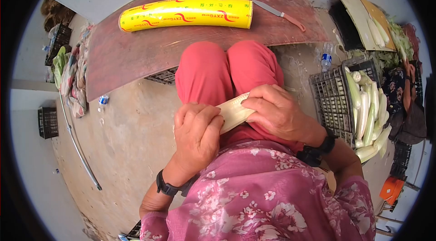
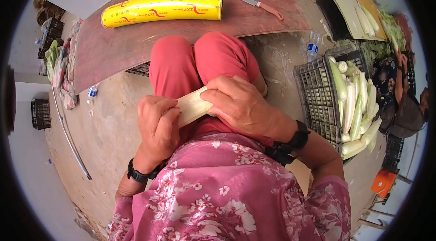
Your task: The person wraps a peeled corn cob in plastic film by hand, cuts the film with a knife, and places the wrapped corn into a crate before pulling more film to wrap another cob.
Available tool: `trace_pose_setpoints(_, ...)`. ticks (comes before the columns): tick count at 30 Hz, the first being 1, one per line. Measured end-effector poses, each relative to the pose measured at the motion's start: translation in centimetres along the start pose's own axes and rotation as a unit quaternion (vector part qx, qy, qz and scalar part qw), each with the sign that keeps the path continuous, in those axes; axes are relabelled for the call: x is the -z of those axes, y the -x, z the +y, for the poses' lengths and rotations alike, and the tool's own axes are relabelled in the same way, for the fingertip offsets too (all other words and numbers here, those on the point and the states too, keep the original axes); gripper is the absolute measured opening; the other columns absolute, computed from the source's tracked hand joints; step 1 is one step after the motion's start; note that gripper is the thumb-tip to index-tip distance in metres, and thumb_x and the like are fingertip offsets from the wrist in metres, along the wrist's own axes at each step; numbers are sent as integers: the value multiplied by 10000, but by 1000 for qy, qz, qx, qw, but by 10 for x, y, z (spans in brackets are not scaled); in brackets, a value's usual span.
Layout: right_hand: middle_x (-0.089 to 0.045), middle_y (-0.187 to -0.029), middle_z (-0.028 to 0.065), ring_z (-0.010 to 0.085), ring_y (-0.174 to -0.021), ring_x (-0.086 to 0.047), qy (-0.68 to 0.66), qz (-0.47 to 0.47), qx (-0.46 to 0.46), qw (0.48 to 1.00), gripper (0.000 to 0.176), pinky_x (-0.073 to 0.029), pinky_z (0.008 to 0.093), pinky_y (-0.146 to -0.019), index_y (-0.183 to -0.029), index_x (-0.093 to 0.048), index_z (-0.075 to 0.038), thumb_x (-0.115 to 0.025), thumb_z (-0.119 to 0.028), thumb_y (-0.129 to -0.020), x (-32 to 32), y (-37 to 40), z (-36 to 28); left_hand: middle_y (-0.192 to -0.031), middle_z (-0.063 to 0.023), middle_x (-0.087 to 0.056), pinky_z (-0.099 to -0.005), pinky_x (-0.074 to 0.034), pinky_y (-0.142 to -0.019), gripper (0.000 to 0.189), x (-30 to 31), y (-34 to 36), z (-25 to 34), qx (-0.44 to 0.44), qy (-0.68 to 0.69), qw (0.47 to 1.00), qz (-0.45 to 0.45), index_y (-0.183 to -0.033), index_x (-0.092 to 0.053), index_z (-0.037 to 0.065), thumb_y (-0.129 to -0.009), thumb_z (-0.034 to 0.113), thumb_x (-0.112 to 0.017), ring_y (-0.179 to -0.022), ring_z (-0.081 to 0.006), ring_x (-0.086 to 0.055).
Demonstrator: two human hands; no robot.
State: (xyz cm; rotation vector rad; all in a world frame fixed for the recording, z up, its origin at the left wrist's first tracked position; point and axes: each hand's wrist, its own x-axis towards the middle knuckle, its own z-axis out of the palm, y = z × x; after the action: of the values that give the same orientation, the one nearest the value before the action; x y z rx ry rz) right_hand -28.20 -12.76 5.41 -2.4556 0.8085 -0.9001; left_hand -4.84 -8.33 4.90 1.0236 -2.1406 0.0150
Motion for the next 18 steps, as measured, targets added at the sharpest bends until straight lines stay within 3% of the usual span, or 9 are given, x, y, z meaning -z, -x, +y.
trace_pose_setpoints(10,-605,-991,60,221,-881,-646,9,7,25,1000,173,-510,351,-735,-975,-691,-91,-720,-74,-806,-4,5,4,-1017,-113,-631,-413,-485,-845,225,0,12,-3,-36,58,997,-34,-915,-626,1,-709,79,-672,-953,-277,-614)
trace_pose_setpoints(18,-612,-1007,70,228,-887,-650,3,-6,26,1000,110,-495,368,-746,-916,-670,-87,-705,-65,-814,-3,8,6,-1015,-108,-621,-415,-487,-820,233,-1,12,-5,-47,74,995,-40,-920,-632,26,-700,77,-691,-947,-286,-612)
